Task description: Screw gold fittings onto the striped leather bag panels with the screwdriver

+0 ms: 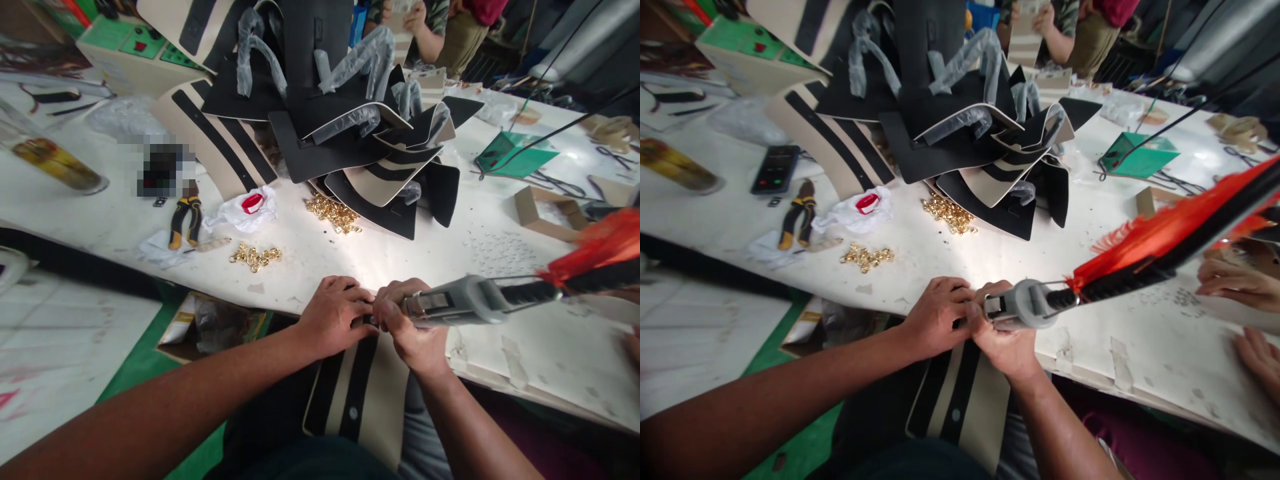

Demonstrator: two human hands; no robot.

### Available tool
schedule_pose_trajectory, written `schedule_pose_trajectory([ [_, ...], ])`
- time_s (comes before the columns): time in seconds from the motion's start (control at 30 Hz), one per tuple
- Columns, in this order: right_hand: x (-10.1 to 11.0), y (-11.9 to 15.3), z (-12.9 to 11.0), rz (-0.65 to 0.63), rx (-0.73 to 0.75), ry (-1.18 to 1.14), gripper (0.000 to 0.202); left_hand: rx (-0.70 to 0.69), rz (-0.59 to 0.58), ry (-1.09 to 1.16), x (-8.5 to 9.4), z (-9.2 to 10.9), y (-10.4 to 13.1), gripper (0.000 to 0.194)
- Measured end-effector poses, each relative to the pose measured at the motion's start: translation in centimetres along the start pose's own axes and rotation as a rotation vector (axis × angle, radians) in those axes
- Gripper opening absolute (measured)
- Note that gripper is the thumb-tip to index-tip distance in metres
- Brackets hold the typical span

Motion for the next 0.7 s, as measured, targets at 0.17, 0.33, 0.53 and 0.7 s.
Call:
schedule_pose_trajectory([
  [0.17,-0.1,-0.1,0.4,-0.014,0.044,-0.074,0.019,0.003,0.000,0.001,0.1,0.0,0.1,0.023],
  [0.33,-0.2,0.2,0.1,0.002,0.086,-0.122,0.023,-0.004,0.018,0.003,0.1,0.1,0.2,0.024],
  [0.53,0.0,-0.1,0.2,0.020,-0.001,-0.023,0.037,0.012,0.043,0.006,0.2,0.3,0.3,0.026],
  [0.7,2.7,1.1,-1.8,0.119,-0.036,-0.028,0.040,0.046,0.044,0.056,0.4,0.2,0.3,0.032],
])
Point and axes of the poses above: each hand's wrist, its own y-axis away from the middle knuckle, its own x-axis out of the back of the hand, z = x × y, the point moved 8 cm from there along -y, towards the middle knuckle, and after that the axes turned 13 degrees about -z, right-handed, at the moved point
